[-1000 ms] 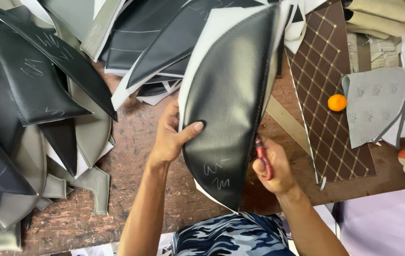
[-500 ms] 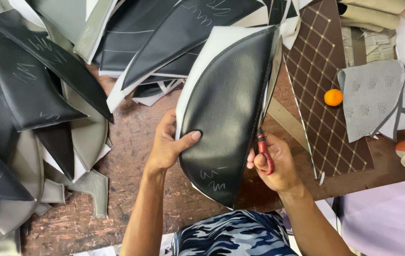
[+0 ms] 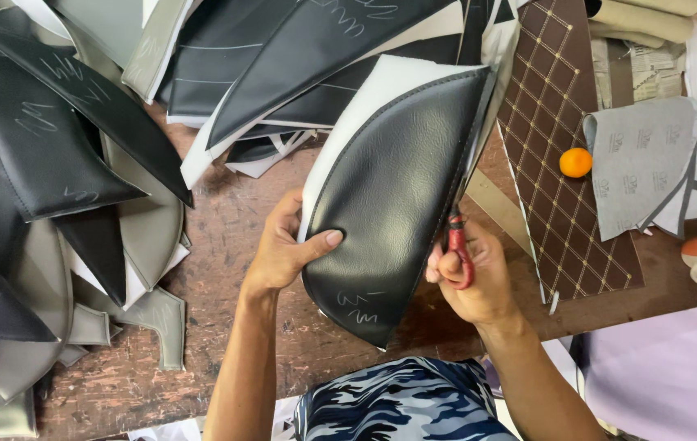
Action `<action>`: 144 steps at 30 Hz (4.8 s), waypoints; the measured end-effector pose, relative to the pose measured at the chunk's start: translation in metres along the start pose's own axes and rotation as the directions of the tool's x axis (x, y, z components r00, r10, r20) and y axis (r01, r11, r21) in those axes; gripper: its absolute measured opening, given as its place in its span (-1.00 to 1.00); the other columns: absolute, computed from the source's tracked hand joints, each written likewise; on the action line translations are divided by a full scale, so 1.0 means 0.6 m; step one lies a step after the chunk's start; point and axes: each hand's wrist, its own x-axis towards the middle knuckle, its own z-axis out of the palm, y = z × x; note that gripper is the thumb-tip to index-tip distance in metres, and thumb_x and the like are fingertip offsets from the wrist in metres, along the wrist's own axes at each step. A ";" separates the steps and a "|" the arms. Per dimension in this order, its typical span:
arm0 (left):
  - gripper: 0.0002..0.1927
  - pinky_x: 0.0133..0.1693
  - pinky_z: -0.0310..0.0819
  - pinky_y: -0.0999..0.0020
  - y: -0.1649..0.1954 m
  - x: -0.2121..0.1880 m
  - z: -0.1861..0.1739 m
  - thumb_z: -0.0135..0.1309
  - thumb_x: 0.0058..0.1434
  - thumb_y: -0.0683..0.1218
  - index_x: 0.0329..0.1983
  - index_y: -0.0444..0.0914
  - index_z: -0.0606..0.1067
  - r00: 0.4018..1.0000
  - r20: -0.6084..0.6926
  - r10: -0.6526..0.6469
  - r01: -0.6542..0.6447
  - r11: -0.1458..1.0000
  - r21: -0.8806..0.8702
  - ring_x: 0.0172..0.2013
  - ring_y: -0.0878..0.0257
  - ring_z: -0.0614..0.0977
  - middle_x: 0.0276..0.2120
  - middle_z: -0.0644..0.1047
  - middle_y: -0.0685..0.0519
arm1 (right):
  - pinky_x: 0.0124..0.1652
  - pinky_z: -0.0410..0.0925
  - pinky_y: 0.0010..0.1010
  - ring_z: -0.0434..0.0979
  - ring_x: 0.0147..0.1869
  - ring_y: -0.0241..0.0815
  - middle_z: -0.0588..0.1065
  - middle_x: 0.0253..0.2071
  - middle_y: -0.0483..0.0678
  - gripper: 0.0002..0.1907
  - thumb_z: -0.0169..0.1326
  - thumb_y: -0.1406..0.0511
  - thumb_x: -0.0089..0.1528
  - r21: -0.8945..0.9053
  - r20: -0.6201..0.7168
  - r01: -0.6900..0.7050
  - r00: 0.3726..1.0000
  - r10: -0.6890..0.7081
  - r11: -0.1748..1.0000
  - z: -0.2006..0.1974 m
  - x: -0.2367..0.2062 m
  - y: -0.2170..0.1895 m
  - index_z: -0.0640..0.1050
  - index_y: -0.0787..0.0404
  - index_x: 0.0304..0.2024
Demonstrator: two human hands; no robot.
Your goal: The person holds cut leather/vinyl cover pieces one at a time and uses scissors to trim away excess white foam backing along the curved edges, rotating each piece to reach all sides. Trimmed pieces are set on a pile of finished covers on the worktable.
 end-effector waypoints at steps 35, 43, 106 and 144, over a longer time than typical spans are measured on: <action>-0.30 0.50 -0.19 0.07 -0.302 -0.037 0.027 -0.05 0.24 -0.15 0.49 -0.30 0.18 0.908 0.412 -0.080 -0.418 -0.110 0.902 0.52 0.04 0.08 0.53 0.10 -0.07 | -0.23 0.29 -0.44 0.41 -0.26 -0.26 0.44 -0.27 -0.07 -0.30 0.30 0.17 0.26 -0.122 -0.192 -0.006 0.981 -0.018 0.992 -0.043 -0.026 -0.021 0.37 0.42 0.31; -0.41 0.27 0.05 -0.03 -0.132 -0.449 -0.111 -0.01 0.21 -0.09 0.34 -0.26 0.30 0.898 -0.367 -0.244 0.420 0.221 0.880 0.30 -0.02 0.30 0.29 0.30 -0.13 | -0.27 0.27 -0.43 0.34 -0.34 -0.30 0.36 -0.37 -0.12 -0.50 0.13 0.45 0.30 -0.013 -0.161 -0.102 0.982 0.099 0.995 -0.049 0.034 0.026 0.36 0.50 0.27; -0.52 0.05 0.52 0.28 -0.109 0.068 0.049 0.33 0.16 -0.17 0.10 -0.41 0.47 0.906 -0.423 -0.004 -0.123 0.954 -0.273 -0.04 0.22 0.59 -0.05 0.57 -0.03 | -0.29 0.29 -0.52 0.40 -0.31 -0.32 0.42 -0.34 -0.11 -0.21 0.29 0.10 0.21 -0.016 0.143 -0.488 0.863 0.485 0.873 0.000 -0.024 0.060 0.35 0.49 0.29; -0.34 0.09 0.57 0.19 -0.164 -0.035 -0.036 0.33 0.11 -0.25 0.27 -0.36 0.34 0.902 -0.413 -0.126 0.001 0.957 -0.291 0.05 0.12 0.59 0.06 0.54 -0.08 | -0.37 0.24 -0.48 0.34 -0.40 -0.33 0.38 -0.39 -0.12 -0.20 0.32 0.07 0.18 -0.082 0.232 -0.707 0.672 0.703 0.703 -0.073 -0.073 0.062 0.36 0.44 0.28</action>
